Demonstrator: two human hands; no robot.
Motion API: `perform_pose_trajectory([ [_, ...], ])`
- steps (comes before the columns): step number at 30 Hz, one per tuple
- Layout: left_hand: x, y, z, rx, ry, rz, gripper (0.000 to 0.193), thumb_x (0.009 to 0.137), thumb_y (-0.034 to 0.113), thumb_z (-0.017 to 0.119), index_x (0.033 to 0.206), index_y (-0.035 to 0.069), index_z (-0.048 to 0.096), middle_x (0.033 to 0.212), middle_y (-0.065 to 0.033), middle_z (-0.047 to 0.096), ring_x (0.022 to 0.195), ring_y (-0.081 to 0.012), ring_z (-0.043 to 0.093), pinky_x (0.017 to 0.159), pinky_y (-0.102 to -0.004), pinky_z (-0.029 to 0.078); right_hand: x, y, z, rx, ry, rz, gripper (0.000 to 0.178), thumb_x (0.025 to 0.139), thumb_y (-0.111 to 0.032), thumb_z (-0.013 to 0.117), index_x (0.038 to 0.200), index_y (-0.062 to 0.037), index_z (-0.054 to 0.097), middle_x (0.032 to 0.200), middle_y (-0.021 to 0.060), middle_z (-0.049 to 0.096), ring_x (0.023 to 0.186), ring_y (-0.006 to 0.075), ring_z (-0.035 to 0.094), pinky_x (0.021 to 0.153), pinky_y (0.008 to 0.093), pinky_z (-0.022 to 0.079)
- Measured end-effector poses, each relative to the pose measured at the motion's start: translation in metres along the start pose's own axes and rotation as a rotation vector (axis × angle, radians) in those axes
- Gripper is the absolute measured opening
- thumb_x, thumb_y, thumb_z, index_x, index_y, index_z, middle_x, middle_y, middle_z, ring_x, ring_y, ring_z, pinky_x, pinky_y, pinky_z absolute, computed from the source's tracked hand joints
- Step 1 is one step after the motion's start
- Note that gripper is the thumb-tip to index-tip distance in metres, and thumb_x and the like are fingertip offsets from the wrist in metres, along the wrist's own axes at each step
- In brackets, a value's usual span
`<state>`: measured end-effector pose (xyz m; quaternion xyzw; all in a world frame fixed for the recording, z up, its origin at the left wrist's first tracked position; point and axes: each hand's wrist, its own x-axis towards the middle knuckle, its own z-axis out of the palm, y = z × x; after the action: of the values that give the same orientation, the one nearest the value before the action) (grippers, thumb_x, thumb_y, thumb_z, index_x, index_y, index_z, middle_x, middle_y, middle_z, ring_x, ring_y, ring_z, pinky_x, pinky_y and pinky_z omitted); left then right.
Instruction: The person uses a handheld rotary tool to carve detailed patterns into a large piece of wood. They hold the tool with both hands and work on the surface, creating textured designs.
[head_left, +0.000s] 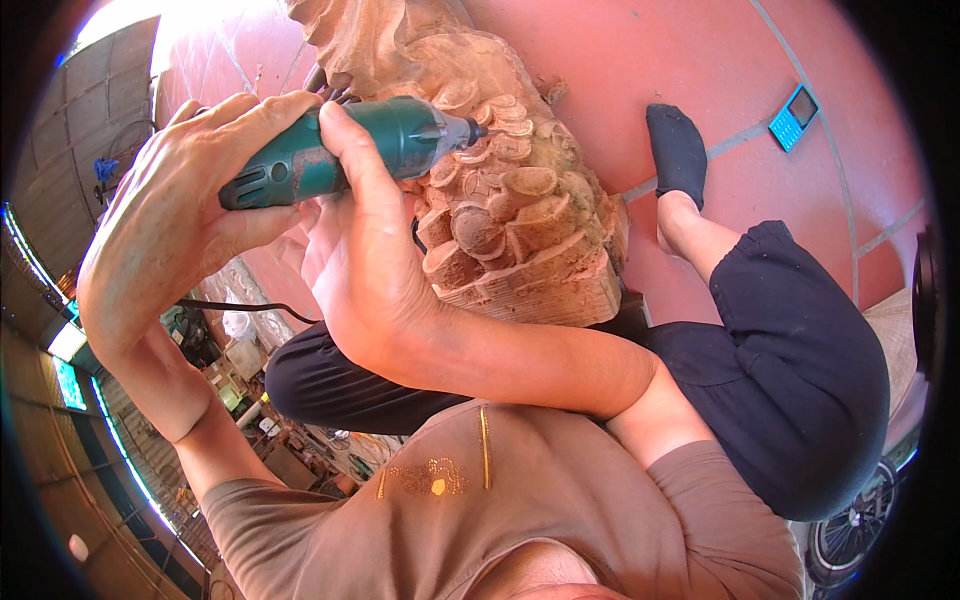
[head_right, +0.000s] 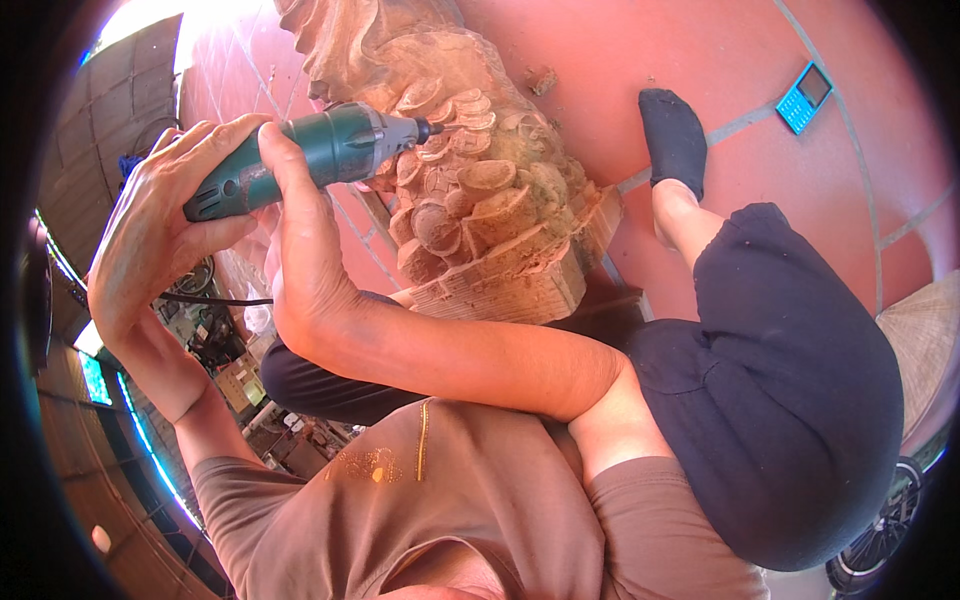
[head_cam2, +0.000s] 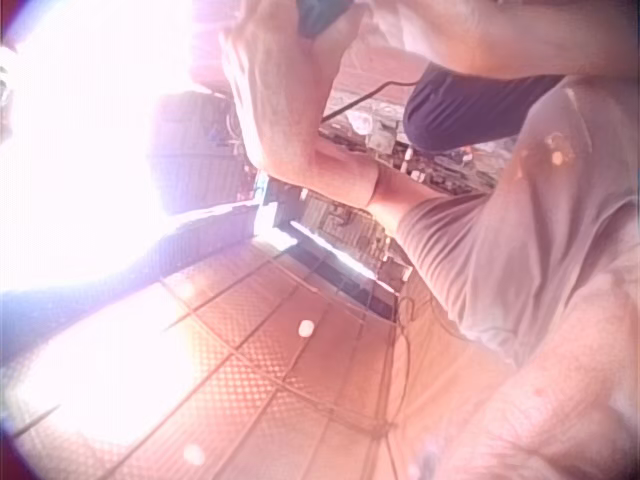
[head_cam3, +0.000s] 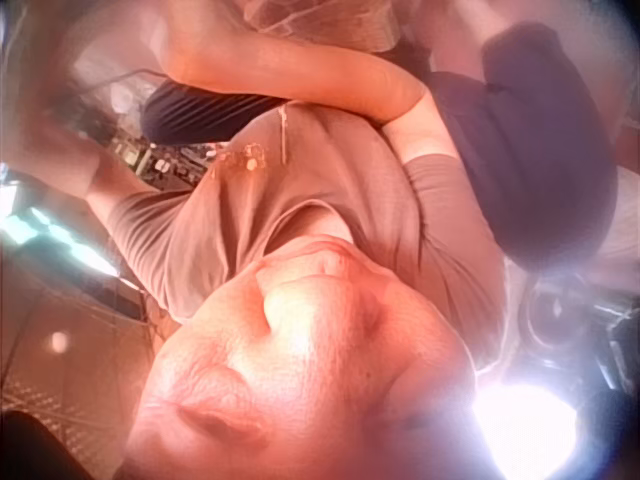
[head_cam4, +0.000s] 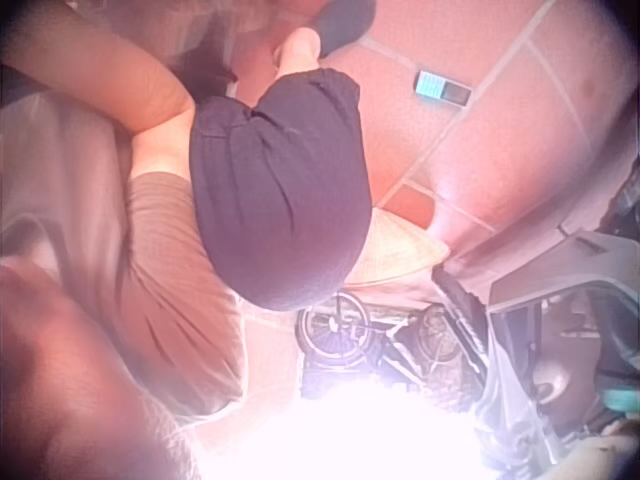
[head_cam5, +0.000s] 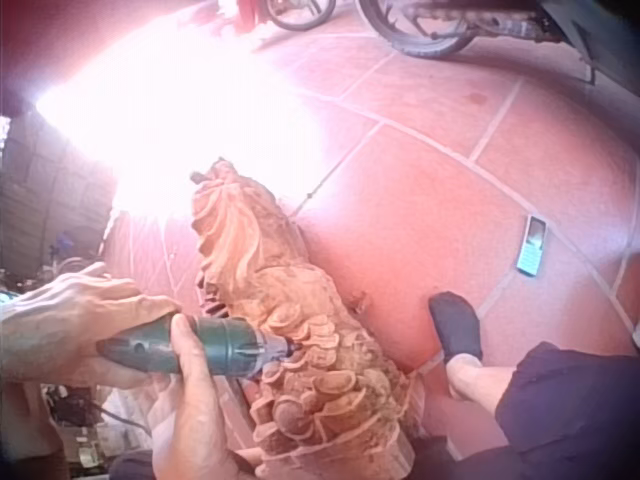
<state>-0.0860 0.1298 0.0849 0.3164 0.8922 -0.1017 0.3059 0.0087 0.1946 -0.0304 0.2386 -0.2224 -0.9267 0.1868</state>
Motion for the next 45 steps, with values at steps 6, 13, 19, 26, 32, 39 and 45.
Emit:
perform_pose_trajectory([
  [6, 0.001, 0.000, 0.002, 0.029, 0.034, 0.007, 0.068, 0.067, 0.016, 0.081, 0.131, 0.004, 0.061, 0.107, -0.0159, 0.068, 0.094, -0.0383, 0.061, 0.090, -0.0420, 0.048, 0.003, -0.002, -0.002, -0.017, -0.006, 0.016, 0.037, 0.097, -0.046, 0.065, 0.124, -0.0212, 0.058, 0.116, -0.0071, 0.063, 0.105, 0.0107, 0.057, 0.096, 0.0326, 0.041],
  [13, -0.010, -0.001, 0.008, 0.063, 0.065, -0.022, 0.067, 0.071, 0.020, 0.078, 0.133, 0.005, 0.058, 0.105, -0.0167, 0.066, 0.096, -0.0389, 0.064, 0.087, -0.0435, 0.048, 0.004, 0.002, -0.006, -0.003, 0.014, 0.003, 0.031, 0.098, -0.038, 0.068, 0.122, -0.0210, 0.059, 0.114, -0.0065, 0.064, 0.101, 0.0084, 0.058, 0.093, 0.0330, 0.045],
  [19, -0.046, -0.003, 0.031, -0.047, 0.208, -0.135, 0.069, 0.069, 0.017, 0.081, 0.133, 0.005, 0.061, 0.105, -0.0150, 0.066, 0.092, -0.0350, 0.062, 0.086, -0.0411, 0.049, -0.004, 0.018, -0.009, -0.111, 0.097, 0.043, 0.023, 0.098, -0.029, 0.072, 0.116, -0.0180, 0.062, 0.114, -0.0043, 0.063, 0.104, 0.0095, 0.058, 0.095, 0.0350, 0.049],
  [26, -0.091, -0.012, 0.092, -0.224, 0.455, -0.174, 0.076, 0.066, 0.012, 0.083, 0.137, 0.003, 0.059, 0.110, -0.0151, 0.067, 0.101, -0.0330, 0.064, 0.093, -0.0408, 0.048, 0.001, 0.028, -0.044, -0.358, 0.046, 0.172, 0.027, 0.098, -0.034, 0.072, 0.118, -0.0192, 0.062, 0.118, -0.0048, 0.062, 0.113, 0.0114, 0.058, 0.098, 0.0371, 0.046],
  [32, -0.112, -0.003, 0.100, -0.187, 0.438, -0.171, 0.073, 0.066, 0.012, 0.081, 0.135, 0.004, 0.060, 0.115, -0.0147, 0.068, 0.103, -0.0338, 0.063, 0.095, -0.0411, 0.048, -0.018, 0.025, -0.049, -0.377, 0.078, 0.180, 0.031, 0.093, -0.038, 0.077, 0.117, -0.0279, 0.061, 0.121, -0.0082, 0.063, 0.122, 0.0105, 0.054, 0.106, 0.0496, 0.041],
  [39, -0.103, 0.014, 0.079, -0.044, 0.404, -0.102, 0.070, 0.068, 0.011, 0.078, 0.135, 0.003, 0.059, 0.107, -0.0142, 0.067, 0.100, -0.0332, 0.063, 0.092, -0.0430, 0.049, -0.028, 0.025, -0.053, -0.275, 0.021, 0.165, 0.032, 0.095, -0.037, 0.075, 0.119, -0.0232, 0.060, 0.121, -0.0066, 0.064, 0.118, 0.0106, 0.057, 0.106, 0.0433, 0.043],
  [45, -0.086, 0.027, 0.042, 0.003, 0.280, -0.095, 0.071, 0.068, 0.013, 0.079, 0.135, 0.002, 0.059, 0.107, -0.0136, 0.067, 0.099, -0.0330, 0.064, 0.093, -0.0420, 0.048, -0.038, 0.021, -0.023, -0.158, 0.084, 0.110, 0.033, 0.097, -0.035, 0.072, 0.124, -0.0202, 0.059, 0.119, -0.0035, 0.064, 0.115, 0.0108, 0.058, 0.107, 0.0384, 0.043],
])
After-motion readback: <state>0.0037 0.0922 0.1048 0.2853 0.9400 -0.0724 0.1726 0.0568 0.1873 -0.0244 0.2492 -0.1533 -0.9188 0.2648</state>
